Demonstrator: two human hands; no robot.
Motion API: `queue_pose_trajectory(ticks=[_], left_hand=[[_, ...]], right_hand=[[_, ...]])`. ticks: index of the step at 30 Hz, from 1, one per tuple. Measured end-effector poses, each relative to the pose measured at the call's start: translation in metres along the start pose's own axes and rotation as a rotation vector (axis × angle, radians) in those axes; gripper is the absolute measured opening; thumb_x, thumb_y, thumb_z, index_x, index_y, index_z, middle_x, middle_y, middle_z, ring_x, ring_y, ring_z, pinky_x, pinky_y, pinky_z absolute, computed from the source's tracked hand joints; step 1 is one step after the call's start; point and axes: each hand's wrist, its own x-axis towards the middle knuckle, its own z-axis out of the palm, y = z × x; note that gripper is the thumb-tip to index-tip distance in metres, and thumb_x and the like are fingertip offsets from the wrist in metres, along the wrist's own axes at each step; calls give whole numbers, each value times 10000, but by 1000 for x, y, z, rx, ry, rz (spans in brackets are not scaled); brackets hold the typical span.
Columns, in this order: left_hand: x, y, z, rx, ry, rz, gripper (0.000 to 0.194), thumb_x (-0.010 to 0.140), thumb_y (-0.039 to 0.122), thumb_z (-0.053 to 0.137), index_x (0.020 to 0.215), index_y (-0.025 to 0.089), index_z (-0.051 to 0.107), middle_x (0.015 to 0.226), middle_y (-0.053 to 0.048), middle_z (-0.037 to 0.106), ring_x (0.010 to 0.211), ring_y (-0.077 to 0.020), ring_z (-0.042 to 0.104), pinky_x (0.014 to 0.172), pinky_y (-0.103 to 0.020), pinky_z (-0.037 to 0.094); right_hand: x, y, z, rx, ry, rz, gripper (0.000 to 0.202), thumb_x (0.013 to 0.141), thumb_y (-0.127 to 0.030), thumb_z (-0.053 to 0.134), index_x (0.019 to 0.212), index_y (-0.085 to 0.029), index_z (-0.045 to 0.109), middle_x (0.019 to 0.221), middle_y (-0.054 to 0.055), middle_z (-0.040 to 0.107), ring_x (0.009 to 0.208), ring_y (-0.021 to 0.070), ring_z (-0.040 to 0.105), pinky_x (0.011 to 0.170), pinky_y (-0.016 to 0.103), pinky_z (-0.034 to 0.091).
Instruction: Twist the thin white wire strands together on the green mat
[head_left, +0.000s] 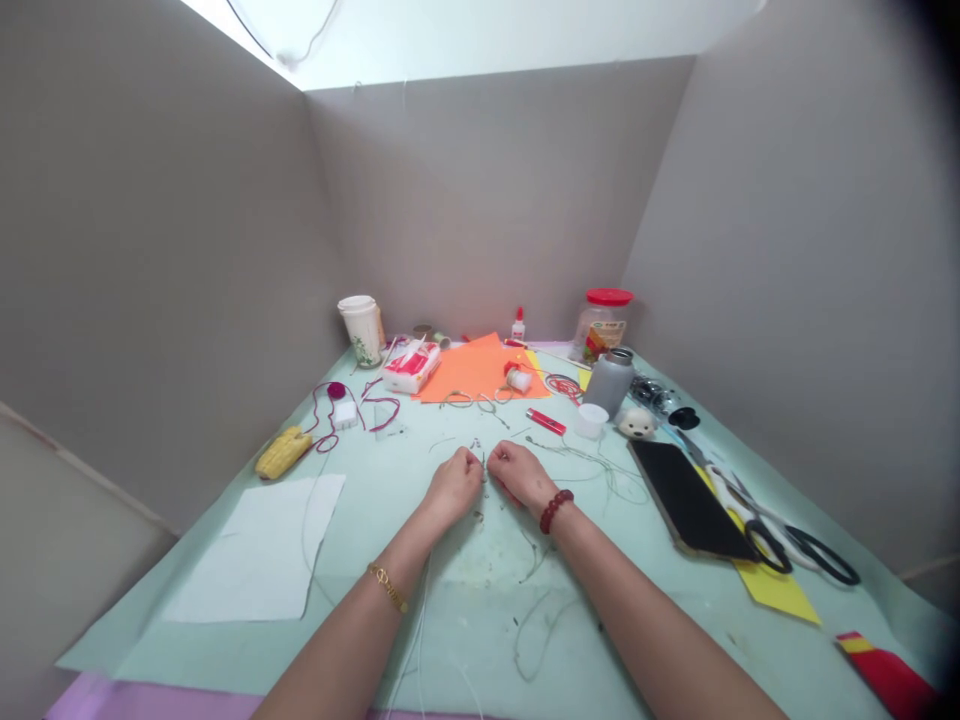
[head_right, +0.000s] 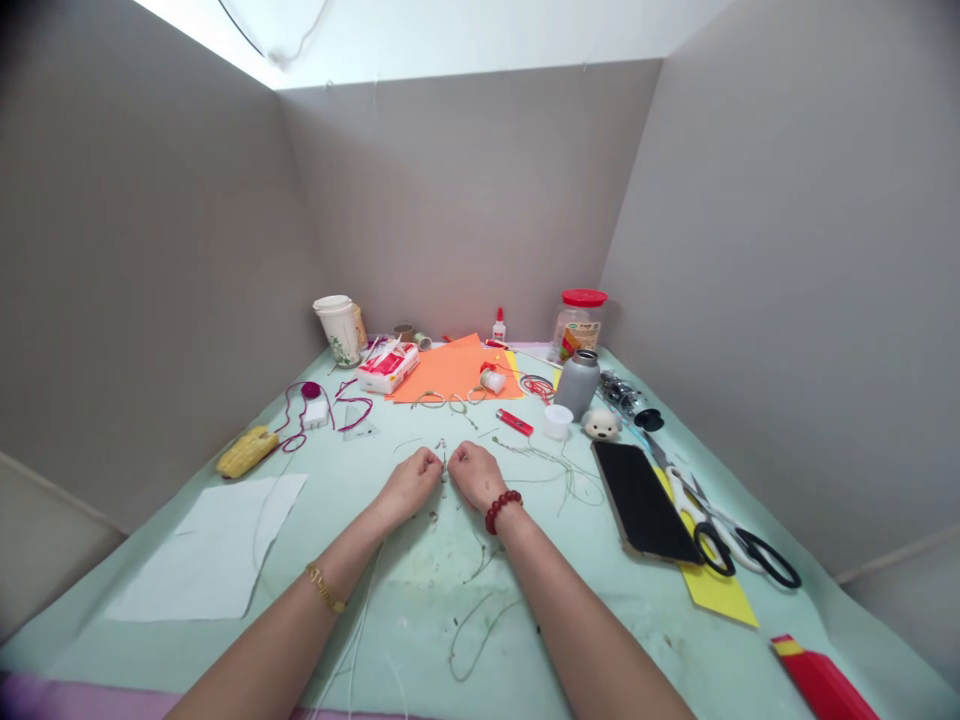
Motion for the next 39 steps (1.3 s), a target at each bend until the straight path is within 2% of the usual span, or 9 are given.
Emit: queue_pose_trajectory(ticks=[4,8,11,15,18,27,34,39], left_hand=[[4,1,1,15,30,18,215,823,278,378,847,187,572,774,-23,634,696,-134,541,637,-215,358],[6,2,2,73,58,-3,182,808,249,407,814,182,577,747,-27,637,674,-134,540,618,-213,348],[8,2,3,89,54,0,184,802,244,410,793,178,582,752,-35,637,683,-140,538,612,-214,342],[11,2,2,33,1,-18,172,782,245,431,769,172,586,739,-27,627,669,-129,519,588,-203,331],[13,1,2,-27,-8,-52,159,768,249,446,748,164,579,707,-18,606,638,-117,494,558,-195,314],[12,0,4,-119,-20,-71,134,747,253,452,705,163,543,639,4,549,575,-99,437,515,-193,283],[14,-3,7,-129,-7,-73,126,734,246,457,690,162,541,615,8,532,563,-95,428,497,-192,261],[15,-3,6,-312,-80,-170,94,696,236,527,657,151,528,523,42,444,464,-59,338,445,-180,234]], right_hand=[[3,0,3,16,49,-38,110,677,-191,466,676,-168,574,515,-29,499,493,90,412,501,192,295],[3,2,3,94,34,-21,118,681,-212,464,658,-164,570,512,-32,483,502,90,412,502,194,298],[2,1,1,195,-12,26,103,683,-223,467,671,-163,549,483,-50,430,452,77,368,454,191,270],[3,-3,-3,343,-143,130,37,666,-206,474,672,-172,490,450,-82,333,370,52,260,376,192,164],[6,-3,-4,378,-196,166,18,657,-188,474,653,-177,460,438,-89,303,349,44,224,361,197,120],[12,5,2,262,-103,43,51,646,-199,475,623,-158,497,441,-77,335,386,48,283,402,187,206],[13,6,5,62,-25,-28,123,665,-183,466,626,-141,575,470,-39,441,455,70,375,477,188,285],[9,4,-3,-82,40,-112,164,697,-171,457,648,-141,610,527,-8,523,503,89,438,511,198,303]])
